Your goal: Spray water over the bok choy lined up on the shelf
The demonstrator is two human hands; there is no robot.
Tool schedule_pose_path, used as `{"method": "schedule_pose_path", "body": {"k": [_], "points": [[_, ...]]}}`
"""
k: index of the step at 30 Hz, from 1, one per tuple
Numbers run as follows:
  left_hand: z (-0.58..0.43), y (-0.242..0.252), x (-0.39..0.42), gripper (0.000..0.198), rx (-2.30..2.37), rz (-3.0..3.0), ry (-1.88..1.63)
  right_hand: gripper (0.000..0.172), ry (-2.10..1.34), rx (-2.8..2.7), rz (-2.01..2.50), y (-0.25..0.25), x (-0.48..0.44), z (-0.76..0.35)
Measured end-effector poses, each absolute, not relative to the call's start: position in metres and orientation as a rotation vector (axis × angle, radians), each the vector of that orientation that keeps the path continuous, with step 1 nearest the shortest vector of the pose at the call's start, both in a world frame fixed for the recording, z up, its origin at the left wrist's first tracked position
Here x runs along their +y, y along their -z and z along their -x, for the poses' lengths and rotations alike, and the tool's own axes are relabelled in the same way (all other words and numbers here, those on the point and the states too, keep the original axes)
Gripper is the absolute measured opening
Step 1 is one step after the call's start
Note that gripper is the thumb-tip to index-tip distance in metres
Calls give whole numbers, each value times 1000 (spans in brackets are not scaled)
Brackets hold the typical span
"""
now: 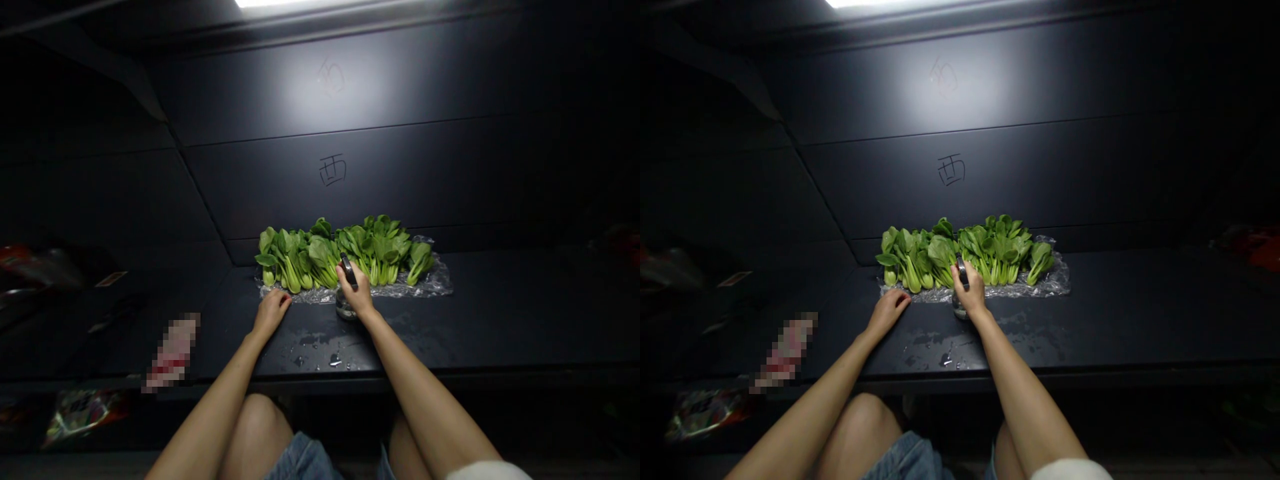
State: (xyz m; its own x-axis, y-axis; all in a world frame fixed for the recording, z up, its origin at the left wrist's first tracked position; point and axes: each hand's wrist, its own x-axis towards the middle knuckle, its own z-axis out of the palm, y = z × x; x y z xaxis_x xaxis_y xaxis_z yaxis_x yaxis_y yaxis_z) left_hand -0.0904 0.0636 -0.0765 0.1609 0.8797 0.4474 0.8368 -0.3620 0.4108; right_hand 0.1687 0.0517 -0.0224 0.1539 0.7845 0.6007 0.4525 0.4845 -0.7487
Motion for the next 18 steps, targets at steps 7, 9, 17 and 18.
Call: {"method": "schedule_pose_path", "body": {"k": [7,9,17,18], "points": [[58,71,63,16,1522,-2382,-1179,35,-376,-1480,1134,23,53,-169],[52,72,63,17,1523,-2386,-1209,34,-376,-1483,1140,23,54,-169],[46,80,61,19,1558,-2425,-1205,32,-319,-1487,1192,21,52,-169],[47,80,61,19,1564,-2428,-1202,33,-312,-1491,1195,20,51,-169]]}}
